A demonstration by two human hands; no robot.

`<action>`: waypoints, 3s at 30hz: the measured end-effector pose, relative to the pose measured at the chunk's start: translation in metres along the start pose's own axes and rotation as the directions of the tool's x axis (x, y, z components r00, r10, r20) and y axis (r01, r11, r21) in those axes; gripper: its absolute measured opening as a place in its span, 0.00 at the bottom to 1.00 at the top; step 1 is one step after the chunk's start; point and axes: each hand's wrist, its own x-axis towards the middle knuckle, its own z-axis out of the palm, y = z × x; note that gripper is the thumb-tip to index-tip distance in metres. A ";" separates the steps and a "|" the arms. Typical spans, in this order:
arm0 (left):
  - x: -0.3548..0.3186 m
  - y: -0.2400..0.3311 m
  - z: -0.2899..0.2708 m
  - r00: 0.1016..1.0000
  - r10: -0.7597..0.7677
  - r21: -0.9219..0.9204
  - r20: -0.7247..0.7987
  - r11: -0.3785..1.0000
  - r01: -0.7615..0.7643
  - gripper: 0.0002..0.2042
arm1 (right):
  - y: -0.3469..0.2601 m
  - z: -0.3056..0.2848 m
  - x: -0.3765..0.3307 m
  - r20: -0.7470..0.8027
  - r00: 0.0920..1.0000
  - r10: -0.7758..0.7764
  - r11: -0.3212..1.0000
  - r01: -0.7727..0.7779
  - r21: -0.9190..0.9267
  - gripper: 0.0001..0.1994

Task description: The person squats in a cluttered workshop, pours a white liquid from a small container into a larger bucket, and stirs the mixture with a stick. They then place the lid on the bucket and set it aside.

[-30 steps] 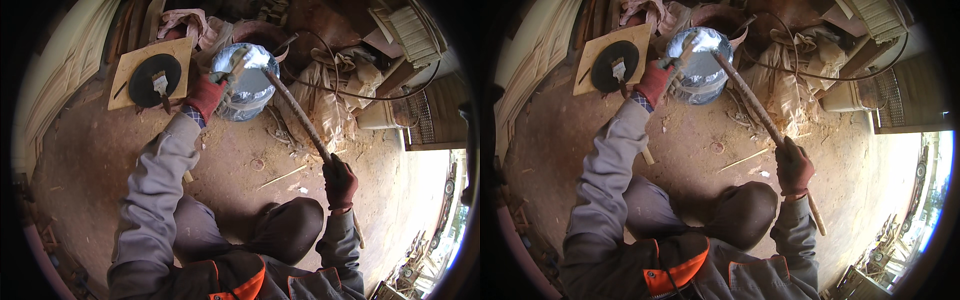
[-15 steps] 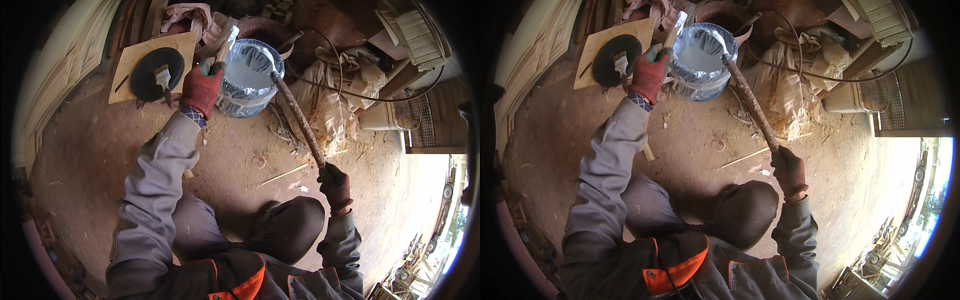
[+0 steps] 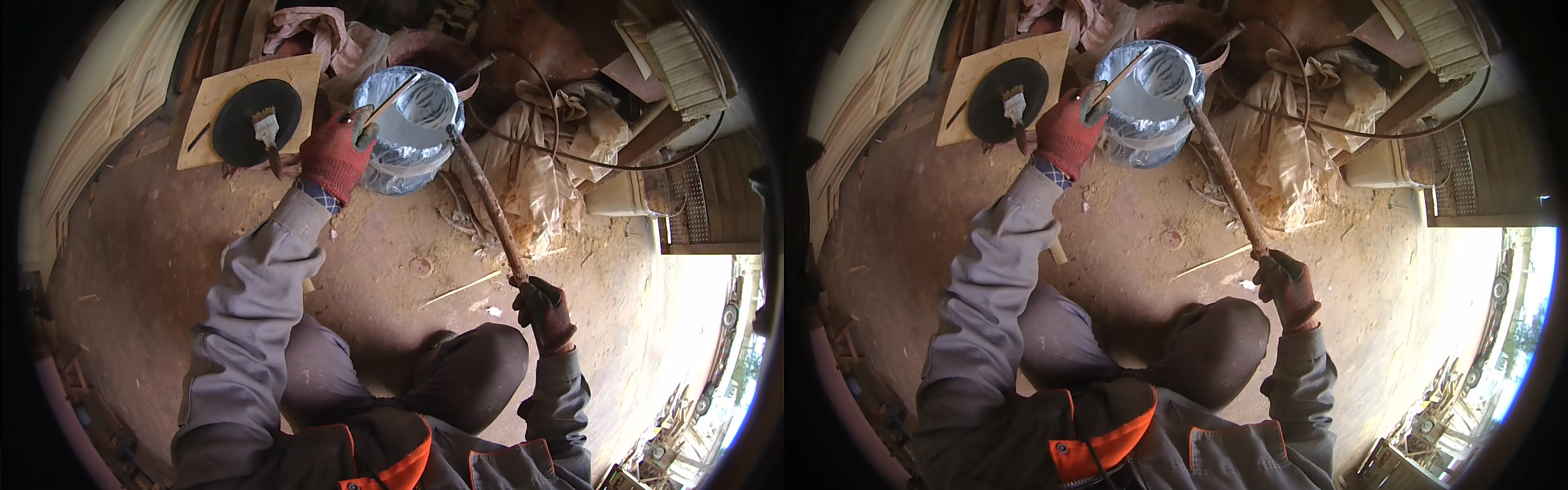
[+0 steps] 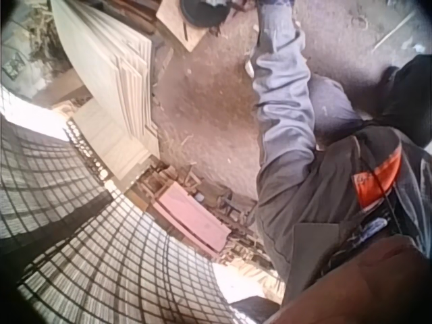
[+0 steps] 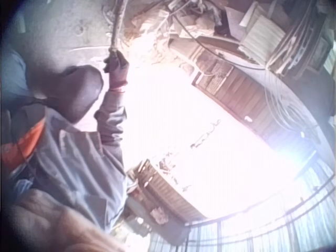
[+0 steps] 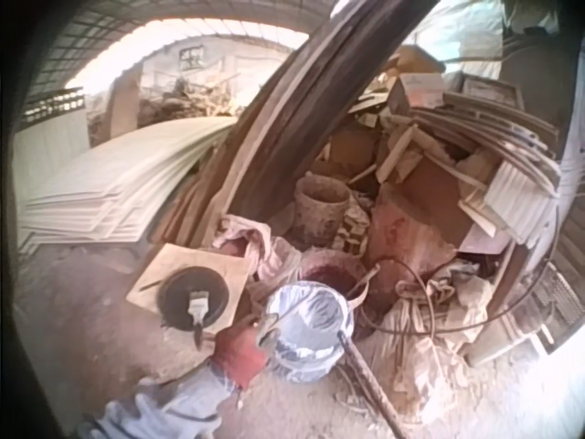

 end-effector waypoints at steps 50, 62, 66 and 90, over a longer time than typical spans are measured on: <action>0.038 0.014 -0.016 0.919 0.394 0.433 0.022 0.824 -0.364 0.16 | 0.054 -0.018 0.036 -0.244 0.630 -0.737 0.549 0.348 -0.760 0.19; 0.070 0.006 0.027 0.965 0.077 0.489 0.250 0.851 -0.194 0.14 | 0.050 -0.024 0.037 -0.269 0.613 -0.743 0.547 0.323 -0.772 0.19; 0.063 0.001 0.020 0.982 0.011 0.529 0.188 0.842 -0.111 0.14 | 0.052 -0.023 0.039 -0.224 0.690 -0.689 0.592 0.356 -0.724 0.18; 0.039 0.020 0.000 0.918 0.391 0.558 -0.067 0.777 -0.291 0.12 | 0.004 -0.028 0.015 -0.247 0.697 -0.673 0.571 0.276 -0.773 0.17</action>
